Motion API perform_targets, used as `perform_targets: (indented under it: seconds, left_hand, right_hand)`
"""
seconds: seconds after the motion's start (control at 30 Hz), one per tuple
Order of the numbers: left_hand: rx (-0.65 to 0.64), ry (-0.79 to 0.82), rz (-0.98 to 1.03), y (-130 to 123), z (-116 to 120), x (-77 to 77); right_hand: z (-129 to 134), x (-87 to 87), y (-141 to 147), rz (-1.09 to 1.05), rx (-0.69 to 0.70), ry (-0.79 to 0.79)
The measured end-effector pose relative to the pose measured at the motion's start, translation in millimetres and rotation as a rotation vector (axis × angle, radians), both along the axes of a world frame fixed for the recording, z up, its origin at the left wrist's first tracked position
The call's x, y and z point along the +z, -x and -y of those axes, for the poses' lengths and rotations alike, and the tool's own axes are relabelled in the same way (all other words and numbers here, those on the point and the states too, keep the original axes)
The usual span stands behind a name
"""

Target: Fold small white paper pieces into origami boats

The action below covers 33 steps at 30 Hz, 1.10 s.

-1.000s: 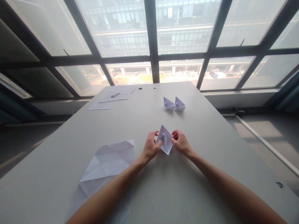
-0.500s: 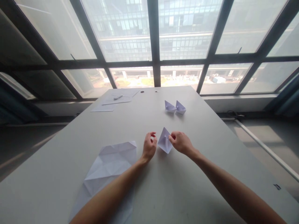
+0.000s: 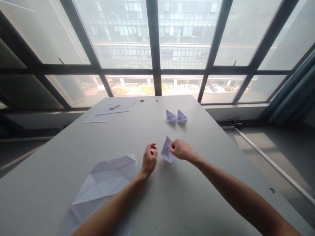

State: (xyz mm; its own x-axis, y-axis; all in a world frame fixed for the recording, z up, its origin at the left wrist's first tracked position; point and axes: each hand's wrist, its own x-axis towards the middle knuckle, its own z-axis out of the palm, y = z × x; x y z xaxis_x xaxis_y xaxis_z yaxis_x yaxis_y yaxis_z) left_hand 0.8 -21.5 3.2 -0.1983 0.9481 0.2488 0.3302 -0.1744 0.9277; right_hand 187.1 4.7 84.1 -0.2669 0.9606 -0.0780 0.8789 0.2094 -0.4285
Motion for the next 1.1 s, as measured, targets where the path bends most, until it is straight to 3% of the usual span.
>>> perform_targets:
  seconds: [0.17, 0.33, 0.47, 0.57, 0.73, 0.9, 1.1]
  left_hand:
    - [-0.009, 0.016, 0.012, -2.0, 0.5, 2.7]
    - [-0.012, 0.016, -0.005, -4.9, 0.5, 4.4]
    - [-0.012, 0.027, -0.013, -5.2, 0.1, 4.2]
    - [-0.016, 0.042, -0.016, -4.9, 0.0, 3.6]
    - [-0.020, 0.075, 0.005, -5.0, -0.4, 2.7]
    - [-0.008, 0.101, 0.011, -4.7, -0.4, 3.1]
    - [-0.007, 0.119, 0.026, -4.8, 0.7, 2.5]
  right_hand:
    - [-39.1, 14.8, -62.4, -0.185, 0.003, -0.070]
    - [-112.6, 33.8, -147.7, -0.196, -0.076, -0.155]
    - [-175.7, 40.9, -189.0, -0.111, -0.140, -0.164]
    - [-216.8, 35.2, -200.9, -0.063, -0.167, -0.138]
    - [-265.9, 9.1, -202.1, 0.004, -0.196, -0.050]
    - [-291.5, -10.7, -200.0, 0.047, -0.210, 0.018]
    - [-304.5, -14.6, -197.0, 0.058, -0.210, 0.064]
